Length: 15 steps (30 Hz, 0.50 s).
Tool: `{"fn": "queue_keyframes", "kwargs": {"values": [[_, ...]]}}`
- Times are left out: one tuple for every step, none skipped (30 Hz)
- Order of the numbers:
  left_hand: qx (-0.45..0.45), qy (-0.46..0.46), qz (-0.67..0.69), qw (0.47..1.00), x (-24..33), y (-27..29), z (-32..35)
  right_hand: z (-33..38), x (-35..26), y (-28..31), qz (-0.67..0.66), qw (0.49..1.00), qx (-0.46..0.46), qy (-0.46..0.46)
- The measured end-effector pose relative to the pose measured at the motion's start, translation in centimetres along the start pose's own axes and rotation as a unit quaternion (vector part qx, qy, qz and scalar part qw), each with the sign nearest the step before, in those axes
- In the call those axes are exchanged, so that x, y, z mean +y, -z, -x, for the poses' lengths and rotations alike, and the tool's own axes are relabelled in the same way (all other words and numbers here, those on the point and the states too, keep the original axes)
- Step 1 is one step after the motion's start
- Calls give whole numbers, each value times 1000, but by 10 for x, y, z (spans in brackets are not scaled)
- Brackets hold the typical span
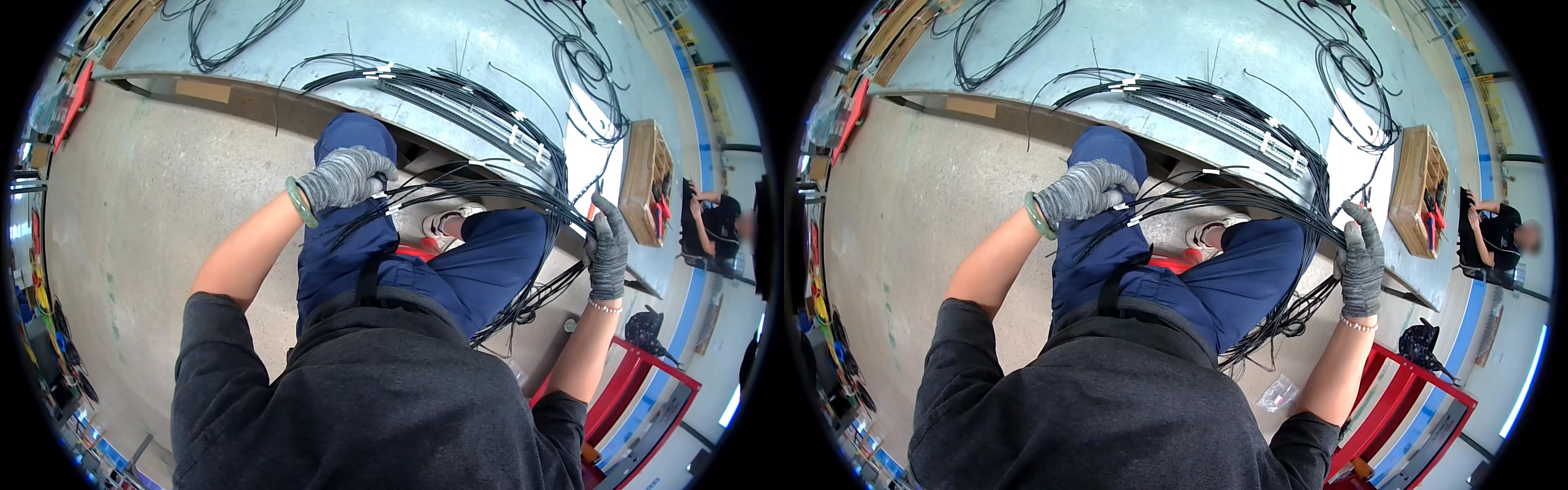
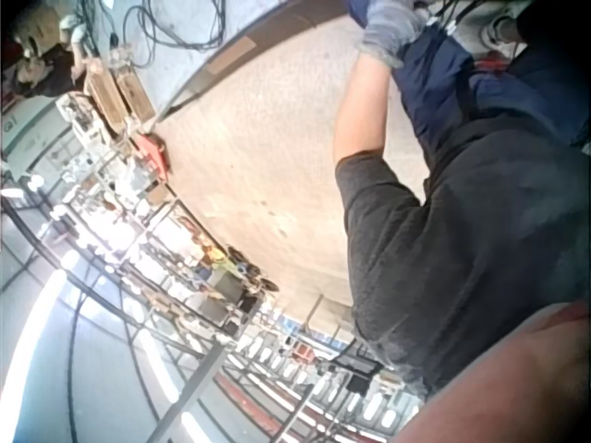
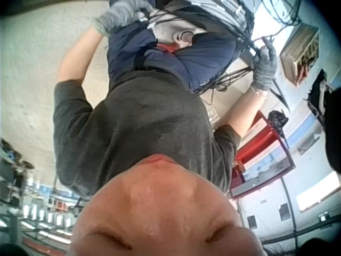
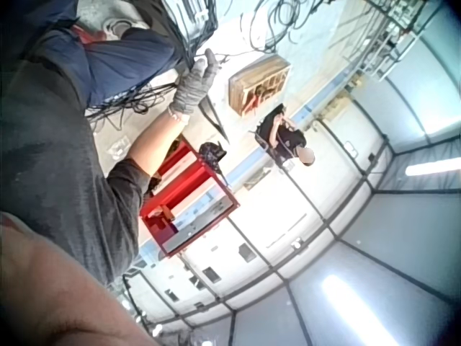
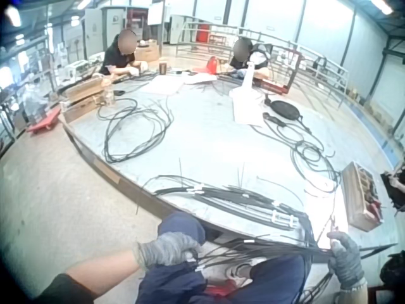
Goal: The person sits at a workbench and repeatedly picks up black cables, straightens them, and places them into a metal cable tray. The person handles the cables by hand, organizing them into neat bundles within the tray.
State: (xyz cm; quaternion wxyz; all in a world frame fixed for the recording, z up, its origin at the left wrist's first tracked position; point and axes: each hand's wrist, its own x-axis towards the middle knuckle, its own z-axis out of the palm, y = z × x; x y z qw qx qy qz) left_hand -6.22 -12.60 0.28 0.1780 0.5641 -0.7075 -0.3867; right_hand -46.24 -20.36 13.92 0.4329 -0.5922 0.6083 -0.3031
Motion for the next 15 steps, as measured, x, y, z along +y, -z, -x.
{"fn": "queue_keyframes", "kwargs": {"values": [[7, -20, -37, 999, 0, 2, 6, 0, 0, 0, 1, 1000, 1, -4], [13, -40, -73, 996, 2, 3, 10, 0, 0, 0, 3, 1000, 2, -1], [-13, -27, -84, 996, 1, 3, 12, 0, 0, 0, 4, 1000, 3, 2], [-21, -10, -86, 996, 4, 2, 12, 0, 0, 0, 6, 1000, 4, 5], [-29, 8, -89, 996, 8, -1, 11, 0, 1, 0, 5, 1000, 7, 5], [-36, 25, -92, 995, 12, -3, 11, 0, 2, 0, 3, 1000, 9, 5], [-43, 43, -94, 994, 13, -4, 10, 0, 3, 0, 2, 1000, 12, 5], [-43, 50, -68, 996, 13, -3, 10, 0, 3, 0, 2, 1000, 9, 2], [-43, 58, -41, 997, 11, -1, 10, -1, 3, 0, 1, 1000, 7, -1], [-42, 65, -15, 997, 9, 1, 10, -1, 3, 1, 1, 1000, 4, -4], [-55, 102, 29, 993, 5, 1, 10, -1, 3, 2, -3, 1000, 2, -3], [-56, 93, 84, 990, -2, 2, 9, -2, 4, 3, -7, 1000, 1, -2], [-56, 85, 140, 985, -10, 3, 9, -3, 5, 5, -11, 1000, -1, -2], [-57, 75, 195, 976, -14, 5, 8, -3, 6, 6, -10, 1000, -1, -1], [-68, 80, 213, 971, -17, 8, 7, -4, 8, 7, -9, 1000, -1, -1]]}}
